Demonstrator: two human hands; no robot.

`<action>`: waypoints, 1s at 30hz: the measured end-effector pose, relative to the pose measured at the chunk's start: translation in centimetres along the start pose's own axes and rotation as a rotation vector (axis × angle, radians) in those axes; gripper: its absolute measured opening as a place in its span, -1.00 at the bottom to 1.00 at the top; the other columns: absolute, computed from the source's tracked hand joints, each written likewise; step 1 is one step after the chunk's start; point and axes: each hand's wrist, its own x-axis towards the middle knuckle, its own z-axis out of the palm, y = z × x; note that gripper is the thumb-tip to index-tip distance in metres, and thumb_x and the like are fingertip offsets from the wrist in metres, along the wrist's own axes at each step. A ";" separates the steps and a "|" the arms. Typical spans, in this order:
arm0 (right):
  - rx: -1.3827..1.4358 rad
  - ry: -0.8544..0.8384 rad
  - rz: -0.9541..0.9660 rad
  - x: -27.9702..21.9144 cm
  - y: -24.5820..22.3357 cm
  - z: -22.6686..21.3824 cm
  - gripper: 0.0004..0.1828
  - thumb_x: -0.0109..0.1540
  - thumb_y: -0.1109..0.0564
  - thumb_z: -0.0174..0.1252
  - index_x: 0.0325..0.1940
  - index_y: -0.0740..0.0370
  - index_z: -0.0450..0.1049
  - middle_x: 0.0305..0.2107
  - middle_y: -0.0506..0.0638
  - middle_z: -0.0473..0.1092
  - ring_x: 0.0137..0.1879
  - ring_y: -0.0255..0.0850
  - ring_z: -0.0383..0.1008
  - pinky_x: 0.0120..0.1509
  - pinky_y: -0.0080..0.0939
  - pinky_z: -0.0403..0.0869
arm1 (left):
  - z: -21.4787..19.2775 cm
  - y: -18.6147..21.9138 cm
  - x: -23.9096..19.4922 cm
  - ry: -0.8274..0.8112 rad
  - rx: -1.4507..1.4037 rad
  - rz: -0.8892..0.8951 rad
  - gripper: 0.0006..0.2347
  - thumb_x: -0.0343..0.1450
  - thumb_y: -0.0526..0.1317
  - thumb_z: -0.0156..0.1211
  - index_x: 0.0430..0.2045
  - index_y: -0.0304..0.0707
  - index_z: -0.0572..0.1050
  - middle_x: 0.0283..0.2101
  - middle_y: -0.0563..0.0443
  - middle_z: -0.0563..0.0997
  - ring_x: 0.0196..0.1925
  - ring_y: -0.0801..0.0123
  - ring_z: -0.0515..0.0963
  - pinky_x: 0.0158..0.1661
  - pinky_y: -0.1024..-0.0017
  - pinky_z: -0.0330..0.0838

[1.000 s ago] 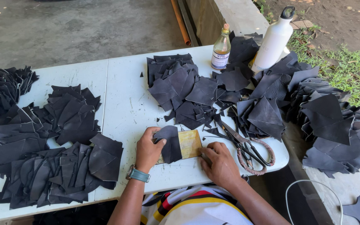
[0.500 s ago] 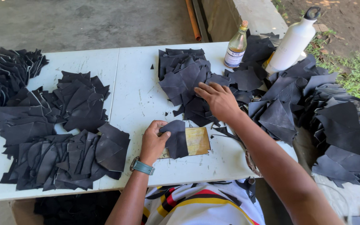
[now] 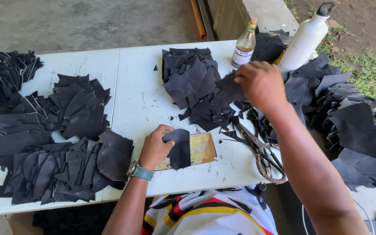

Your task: The person cuts black leather pieces using shears. They pick up a piece, align it on a wooden board, and trim the edges to shape. The person then places the finished piece into a pile and repeats the process with new pieces.

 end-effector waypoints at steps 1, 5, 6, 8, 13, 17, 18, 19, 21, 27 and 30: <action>0.165 0.064 0.055 -0.7 0.4 -0.7 -0.83 0.27 0.09 0.31 -0.11 0.19 0.56 -0.21 0.03 0.52 -0.10 0.00 0.51 0.00 -0.04 0.44 | -0.1 0.0 -0.1 0.012 0.004 0.027 -0.67 0.25 -0.34 0.37 -0.10 -0.17 0.53 -0.09 -0.30 0.67 -0.04 -0.09 0.68 -0.08 0.19 0.56; 0.559 0.023 0.261 -2.0 1.8 -0.4 -0.81 0.24 0.17 0.32 -0.12 0.30 0.52 -0.28 0.13 0.55 -0.17 -0.03 0.60 -0.05 -0.07 0.50 | -0.3 0.9 -0.3 -0.016 0.077 -0.044 -0.68 0.26 -0.32 0.37 -0.10 -0.15 0.53 -0.10 -0.28 0.68 -0.05 -0.10 0.68 -0.08 0.18 0.56; 0.566 -0.010 0.318 -1.9 2.1 0.3 -0.79 0.24 0.16 0.32 -0.10 0.29 0.53 -0.29 0.15 0.55 -0.19 -0.01 0.60 -0.06 -0.08 0.50 | -0.4 1.2 -0.3 -0.011 0.084 -0.033 -0.68 0.26 -0.33 0.37 -0.11 -0.15 0.53 -0.09 -0.28 0.68 -0.04 -0.11 0.68 -0.07 0.17 0.55; 0.585 -0.081 0.435 -1.8 2.5 2.0 -0.76 0.22 0.15 0.32 -0.07 0.28 0.53 -0.31 0.20 0.54 -0.22 0.02 0.59 -0.07 -0.08 0.50 | -0.2 1.3 -0.5 -0.005 0.103 -0.016 -0.68 0.27 -0.33 0.36 -0.11 -0.17 0.52 -0.09 -0.27 0.68 -0.04 -0.12 0.67 -0.07 0.17 0.54; 0.468 -0.075 0.314 -0.7 2.7 6.9 -0.71 0.08 0.21 0.37 -0.13 0.27 0.59 -0.22 0.19 0.56 -0.09 0.09 0.58 0.04 -0.07 0.50 | 0.2 1.1 -0.5 0.033 0.107 -0.005 -0.66 0.25 -0.33 0.37 -0.09 -0.16 0.52 -0.06 -0.31 0.65 0.00 -0.15 0.63 -0.04 0.16 0.53; 0.454 -0.251 0.497 -0.9 2.1 9.7 -0.64 0.06 0.22 0.37 -0.06 0.20 0.57 -0.18 0.21 0.53 -0.05 0.14 0.55 0.07 -0.05 0.46 | 0.1 1.4 -1.0 0.066 0.089 0.025 -0.66 0.25 -0.33 0.36 -0.09 -0.18 0.54 -0.13 -0.31 0.67 -0.09 -0.15 0.66 -0.13 0.15 0.53; 0.492 -0.223 0.462 -1.1 2.4 10.3 -0.68 0.08 0.23 0.35 -0.08 0.23 0.57 -0.19 0.19 0.54 -0.05 0.11 0.57 0.07 -0.07 0.47 | 0.1 1.6 -1.1 0.046 0.090 -0.020 -0.66 0.26 -0.32 0.35 -0.07 -0.17 0.53 -0.19 -0.30 0.68 -0.17 -0.12 0.67 -0.18 0.15 0.52; 0.529 -0.195 0.427 -1.3 2.9 10.8 -0.72 0.10 0.24 0.32 -0.10 0.26 0.56 -0.19 0.17 0.56 -0.05 0.07 0.58 0.07 -0.08 0.49 | 0.0 1.8 -1.3 0.026 0.091 -0.064 -0.66 0.28 -0.31 0.34 -0.06 -0.16 0.52 -0.25 -0.29 0.68 -0.24 -0.10 0.69 -0.22 0.15 0.51; 0.624 -0.171 0.390 -1.9 4.2 11.3 -0.77 0.14 0.25 0.30 -0.11 0.30 0.54 -0.21 0.14 0.56 -0.08 -0.01 0.57 0.05 -0.10 0.49 | -0.2 2.1 -1.4 0.015 0.089 -0.091 -0.67 0.29 -0.30 0.33 -0.05 -0.15 0.52 -0.33 -0.27 0.69 -0.34 -0.04 0.70 -0.29 0.17 0.50; 0.878 -0.154 0.537 -2.5 5.9 9.9 -0.79 0.27 0.23 0.26 -0.04 0.30 0.46 -0.32 0.03 0.45 -0.26 -0.25 0.41 -0.13 -0.16 0.45 | -0.2 2.0 -1.4 0.036 0.064 -0.046 -0.67 0.28 -0.31 0.34 -0.06 -0.17 0.52 -0.35 -0.25 0.69 -0.38 0.00 0.69 -0.34 0.19 0.49; 1.160 -0.049 0.722 -1.8 5.9 8.5 -0.82 0.32 0.21 0.17 0.01 0.23 0.44 -0.29 -0.06 0.44 -0.29 -0.32 0.41 -0.20 -0.24 0.48 | -0.3 2.1 -1.5 0.034 0.063 -0.050 -0.66 0.29 -0.30 0.34 -0.05 -0.17 0.52 -0.35 -0.24 0.69 -0.40 0.02 0.69 -0.35 0.19 0.49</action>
